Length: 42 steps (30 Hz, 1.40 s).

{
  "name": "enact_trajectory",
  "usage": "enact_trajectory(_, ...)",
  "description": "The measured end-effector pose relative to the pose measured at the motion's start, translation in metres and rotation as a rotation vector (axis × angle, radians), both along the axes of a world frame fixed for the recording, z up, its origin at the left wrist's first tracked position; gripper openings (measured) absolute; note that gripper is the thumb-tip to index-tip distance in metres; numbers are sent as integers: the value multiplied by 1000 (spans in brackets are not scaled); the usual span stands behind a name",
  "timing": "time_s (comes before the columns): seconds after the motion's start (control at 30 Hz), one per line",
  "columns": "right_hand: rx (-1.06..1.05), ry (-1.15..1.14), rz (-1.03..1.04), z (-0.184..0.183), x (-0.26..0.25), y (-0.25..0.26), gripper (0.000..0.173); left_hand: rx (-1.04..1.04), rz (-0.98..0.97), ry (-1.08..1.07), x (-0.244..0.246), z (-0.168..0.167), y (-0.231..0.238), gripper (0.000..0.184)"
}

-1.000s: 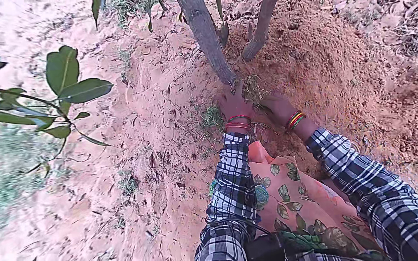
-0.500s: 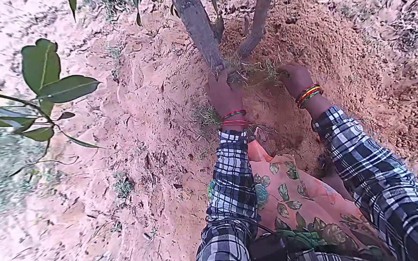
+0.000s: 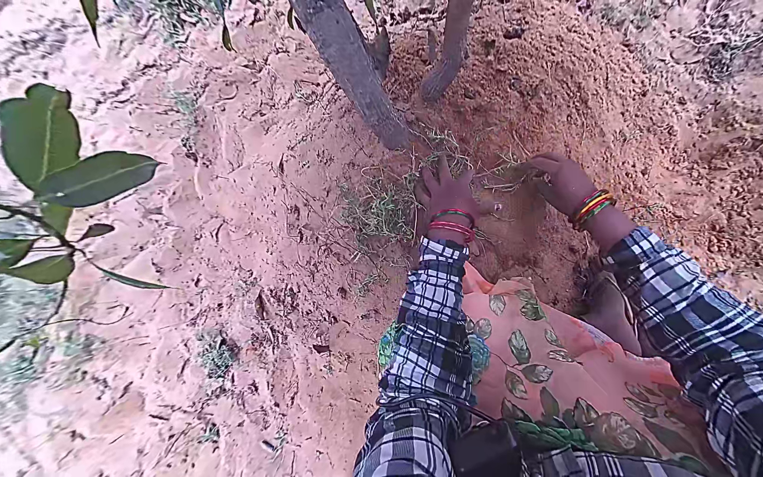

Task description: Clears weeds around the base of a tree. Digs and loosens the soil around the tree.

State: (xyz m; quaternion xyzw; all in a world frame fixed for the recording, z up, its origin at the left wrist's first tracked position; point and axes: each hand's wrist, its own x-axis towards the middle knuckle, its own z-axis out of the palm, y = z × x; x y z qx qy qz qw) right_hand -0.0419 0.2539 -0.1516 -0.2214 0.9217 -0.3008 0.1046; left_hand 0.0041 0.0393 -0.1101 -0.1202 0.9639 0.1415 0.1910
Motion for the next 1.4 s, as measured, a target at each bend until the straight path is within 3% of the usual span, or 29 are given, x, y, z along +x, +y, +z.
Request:
enact_trajectory(0.13, 258, -343, -130, -3, 4, 10, 100, -74, -75, -48, 8, -4, 5, 93)
enact_trajectory(0.2, 275, -352, -140, -12, 19, -9, 112, -68, -99, -19, 8, -5, 9, 81)
enact_trajectory(0.23, 239, -309, -150, -12, 27, -23, 101, -39, -105, -6, 6, -3, 9, 69)
enact_trajectory(0.3, 110, -169, -122, -1, 35, -41, 50, 61, -94, 40, 2, 1, 5, 44)
enact_trajectory(0.33, 15, -107, -120, 7, 33, -47, 33, 116, -60, 94, 0, 4, 0, 35)
enact_trajectory(0.37, -63, -75, -136, 15, 26, -50, 30, 180, 10, 189, 0, 9, -5, 30)
enact_trajectory(0.5, -123, -2, -121, 41, -11, -54, 31, 331, 207, 573, 2, 25, -26, 43)
enact_trajectory(0.6, -68, 2, 85, 43, -20, -68, 72, 504, 32, 658, 4, 20, -27, 47)
enact_trajectory(0.63, -64, -24, 136, 41, -16, -74, 76, 567, -48, 639, 3, 15, -24, 47)
enact_trajectory(0.7, -108, -47, 157, 29, -8, -77, 65, 640, -98, 552, 2, 11, -17, 52)
enact_trajectory(0.8, -115, 28, 18, 9, 0, -50, 30, 555, -78, 468, 6, 26, -26, 64)
enact_trajectory(0.83, -106, 31, -69, 5, 0, -38, 27, 495, -62, 471, 8, 34, -33, 66)
enact_trajectory(0.93, -97, 35, -296, 5, -2, -6, 27, 408, -4, 576, 12, 45, -52, 49)
enact_trajectory(1.07, -86, 102, -365, 25, -6, -1, 30, 369, 110, 683, 18, 62, -72, 42)
enact_trajectory(1.2, -76, 216, -417, 38, -14, -16, 32, 200, 281, 510, 36, 80, -103, 56)
enact_trajectory(1.27, -111, 289, -445, 42, -16, -26, 37, 134, 385, 287, 48, 84, -114, 84)
enact_trajectory(1.33, -139, 326, -346, 48, -5, -52, 52, 85, 431, 86, 52, 75, -120, 101)
enact_trajectory(1.4, -101, 288, -146, 45, 20, -89, 46, 63, 351, -17, 44, 60, -116, 93)
